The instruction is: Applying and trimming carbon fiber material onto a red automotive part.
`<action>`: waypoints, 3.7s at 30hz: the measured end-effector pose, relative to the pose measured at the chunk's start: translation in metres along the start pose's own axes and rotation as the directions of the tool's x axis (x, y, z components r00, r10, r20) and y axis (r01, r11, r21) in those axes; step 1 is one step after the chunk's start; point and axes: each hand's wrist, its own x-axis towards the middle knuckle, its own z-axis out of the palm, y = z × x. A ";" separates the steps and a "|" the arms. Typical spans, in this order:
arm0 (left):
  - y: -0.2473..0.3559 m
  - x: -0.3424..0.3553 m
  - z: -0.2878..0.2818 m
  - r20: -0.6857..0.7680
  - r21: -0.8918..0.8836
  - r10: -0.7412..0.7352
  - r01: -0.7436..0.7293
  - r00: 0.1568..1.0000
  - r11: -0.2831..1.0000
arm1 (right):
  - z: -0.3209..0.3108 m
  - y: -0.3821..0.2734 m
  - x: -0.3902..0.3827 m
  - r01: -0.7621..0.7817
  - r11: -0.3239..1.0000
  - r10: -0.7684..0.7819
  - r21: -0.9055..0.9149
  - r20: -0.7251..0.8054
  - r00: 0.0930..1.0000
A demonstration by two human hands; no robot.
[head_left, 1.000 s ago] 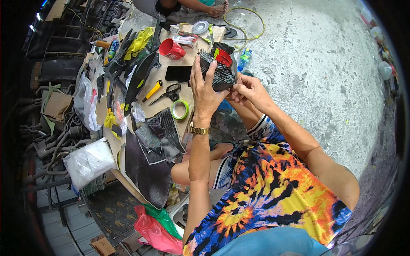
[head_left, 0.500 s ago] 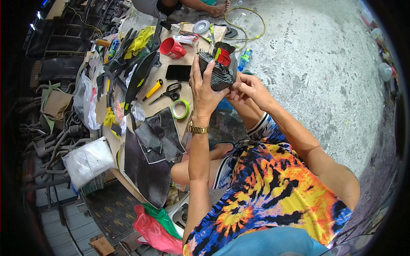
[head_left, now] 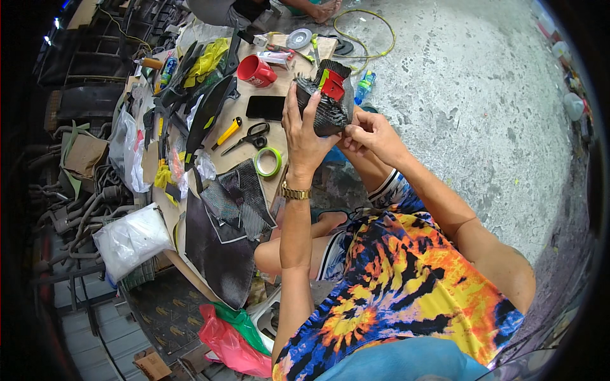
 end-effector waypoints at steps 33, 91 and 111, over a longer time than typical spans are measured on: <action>-0.011 0.011 -0.003 -0.018 -0.092 -0.075 0.073 0.997 0.993 | -0.010 0.001 0.005 -0.041 0.998 0.038 0.054 0.068 0.997; 0.045 0.005 0.021 -0.012 0.303 -0.075 0.075 0.997 0.950 | -0.015 0.015 -0.011 -0.029 0.866 0.080 0.499 -0.081 0.994; 0.023 -0.014 0.016 -0.042 0.219 -0.018 0.027 0.999 0.975 | -0.022 0.017 -0.012 -0.160 0.840 0.159 0.518 0.047 0.986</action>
